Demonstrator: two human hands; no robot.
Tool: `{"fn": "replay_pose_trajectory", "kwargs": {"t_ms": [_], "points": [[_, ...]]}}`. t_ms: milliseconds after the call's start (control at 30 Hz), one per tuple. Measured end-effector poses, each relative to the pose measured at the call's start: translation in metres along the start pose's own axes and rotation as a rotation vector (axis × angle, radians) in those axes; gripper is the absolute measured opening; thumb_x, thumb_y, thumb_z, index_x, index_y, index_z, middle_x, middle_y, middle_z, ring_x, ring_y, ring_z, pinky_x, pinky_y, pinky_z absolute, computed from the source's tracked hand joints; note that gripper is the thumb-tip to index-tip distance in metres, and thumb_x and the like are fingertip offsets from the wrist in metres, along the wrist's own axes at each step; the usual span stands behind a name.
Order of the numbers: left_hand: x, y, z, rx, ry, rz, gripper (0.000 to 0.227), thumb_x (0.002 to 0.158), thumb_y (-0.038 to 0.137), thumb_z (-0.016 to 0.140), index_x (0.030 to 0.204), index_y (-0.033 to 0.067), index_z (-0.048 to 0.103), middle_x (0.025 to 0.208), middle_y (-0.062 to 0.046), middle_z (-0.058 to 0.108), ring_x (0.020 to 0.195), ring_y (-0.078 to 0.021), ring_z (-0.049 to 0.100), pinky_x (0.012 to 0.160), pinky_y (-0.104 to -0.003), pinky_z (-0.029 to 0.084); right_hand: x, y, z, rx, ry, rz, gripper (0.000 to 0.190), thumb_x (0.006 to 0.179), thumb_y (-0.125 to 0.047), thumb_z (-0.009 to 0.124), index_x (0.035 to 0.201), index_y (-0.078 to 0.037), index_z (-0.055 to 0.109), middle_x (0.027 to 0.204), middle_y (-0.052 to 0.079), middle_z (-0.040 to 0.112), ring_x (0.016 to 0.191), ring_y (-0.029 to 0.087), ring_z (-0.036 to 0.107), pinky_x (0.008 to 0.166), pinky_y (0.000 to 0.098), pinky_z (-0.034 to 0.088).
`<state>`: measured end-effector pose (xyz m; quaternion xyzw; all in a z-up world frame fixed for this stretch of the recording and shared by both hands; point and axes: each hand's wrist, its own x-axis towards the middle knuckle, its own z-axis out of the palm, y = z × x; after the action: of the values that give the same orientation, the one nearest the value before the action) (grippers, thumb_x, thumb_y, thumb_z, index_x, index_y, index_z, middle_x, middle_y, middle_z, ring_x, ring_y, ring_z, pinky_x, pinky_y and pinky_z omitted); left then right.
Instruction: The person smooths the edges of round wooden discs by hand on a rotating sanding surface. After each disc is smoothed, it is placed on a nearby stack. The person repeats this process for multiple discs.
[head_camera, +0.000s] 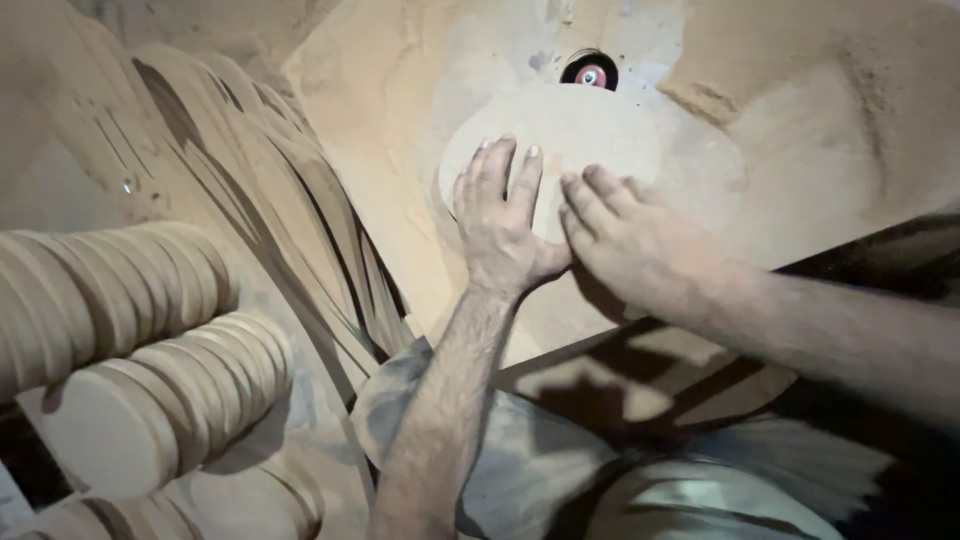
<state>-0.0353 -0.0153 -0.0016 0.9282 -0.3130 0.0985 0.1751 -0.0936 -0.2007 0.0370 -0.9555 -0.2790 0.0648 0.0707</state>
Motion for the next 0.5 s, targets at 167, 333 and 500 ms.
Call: {"fn": "replay_pose_trajectory", "kwargs": {"t_ms": [167,333,500], "points": [[-0.005,0.007,0.002,-0.017,0.015,-0.03,0.068,0.076,0.033,0.075,0.136,0.0036,0.062,0.148,-0.02,0.05,0.142,-0.0426,0.046,0.118,-0.056,0.037,0.007,-0.003,-0.018,-0.002,-0.049,0.011,0.091,0.059,-0.029,0.082,0.137,0.008,0.054,0.149,0.025,0.05,0.132,0.039,0.05,0.1,0.0424,0.049],[0.014,0.01,-0.031,-0.015,-0.146,-0.03,0.077,0.07,0.042,0.081,0.14,0.015,0.064,0.153,-0.02,0.048,0.144,-0.0413,0.045,0.119,-0.057,0.038,0.006,-0.002,-0.034,-0.036,-0.107,-0.016,0.097,0.055,-0.031,0.084,0.139,0.006,0.052,0.15,0.024,0.048,0.137,0.039,0.048,0.102,0.0409,0.047],[0.047,-0.027,-0.06,-0.034,-0.36,0.267,0.107,0.046,0.067,0.091,0.14,0.0238,0.064,0.157,-0.033,0.036,0.142,-0.0533,0.037,0.115,-0.061,0.034,0.003,0.002,-0.027,0.002,-0.036,-0.014,0.088,0.064,-0.03,0.078,0.139,0.007,0.052,0.15,0.026,0.048,0.137,0.041,0.048,0.1,0.0425,0.047]]}}
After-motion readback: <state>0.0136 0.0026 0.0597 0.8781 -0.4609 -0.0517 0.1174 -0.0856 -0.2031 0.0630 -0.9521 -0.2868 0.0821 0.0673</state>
